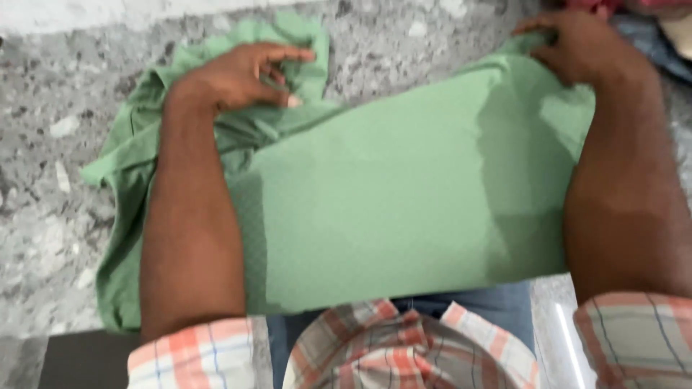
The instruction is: Zipping up and folding a green quarter-zip shirt on a countertop.
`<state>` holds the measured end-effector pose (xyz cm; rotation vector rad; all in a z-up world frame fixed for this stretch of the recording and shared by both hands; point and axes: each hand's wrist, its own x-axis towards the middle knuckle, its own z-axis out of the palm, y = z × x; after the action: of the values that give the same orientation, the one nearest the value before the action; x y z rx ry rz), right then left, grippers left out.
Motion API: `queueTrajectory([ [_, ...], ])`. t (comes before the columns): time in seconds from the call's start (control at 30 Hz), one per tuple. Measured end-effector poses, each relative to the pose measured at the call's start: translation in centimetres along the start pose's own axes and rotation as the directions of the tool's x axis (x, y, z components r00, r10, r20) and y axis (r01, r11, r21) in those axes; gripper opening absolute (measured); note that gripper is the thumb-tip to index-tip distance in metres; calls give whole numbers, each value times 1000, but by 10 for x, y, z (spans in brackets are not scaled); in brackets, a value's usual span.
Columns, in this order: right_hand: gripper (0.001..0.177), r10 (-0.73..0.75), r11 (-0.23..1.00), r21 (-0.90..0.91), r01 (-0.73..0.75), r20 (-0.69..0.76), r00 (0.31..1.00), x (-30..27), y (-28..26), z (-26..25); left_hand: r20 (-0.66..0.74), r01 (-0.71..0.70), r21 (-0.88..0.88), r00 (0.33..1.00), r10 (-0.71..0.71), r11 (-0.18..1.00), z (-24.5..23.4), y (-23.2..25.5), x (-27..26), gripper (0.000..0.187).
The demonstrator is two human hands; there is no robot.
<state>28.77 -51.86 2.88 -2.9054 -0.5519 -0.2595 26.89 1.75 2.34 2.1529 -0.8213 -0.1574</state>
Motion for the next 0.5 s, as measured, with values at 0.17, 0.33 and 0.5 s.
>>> queueTrajectory([
  [0.17,26,19,997,82,-11,-90,996,0,25,10,-60,251,197,968,-244,948,8,-22,-3,59],
  [0.33,18,144,949,311,-51,-283,948,8,30,31,-898,386,345,401,181,856,-4,-60,-2,32],
  [0.5,27,-16,983,149,102,-490,872,19,39,49,-834,272,536,315,452,799,13,-27,-2,55],
])
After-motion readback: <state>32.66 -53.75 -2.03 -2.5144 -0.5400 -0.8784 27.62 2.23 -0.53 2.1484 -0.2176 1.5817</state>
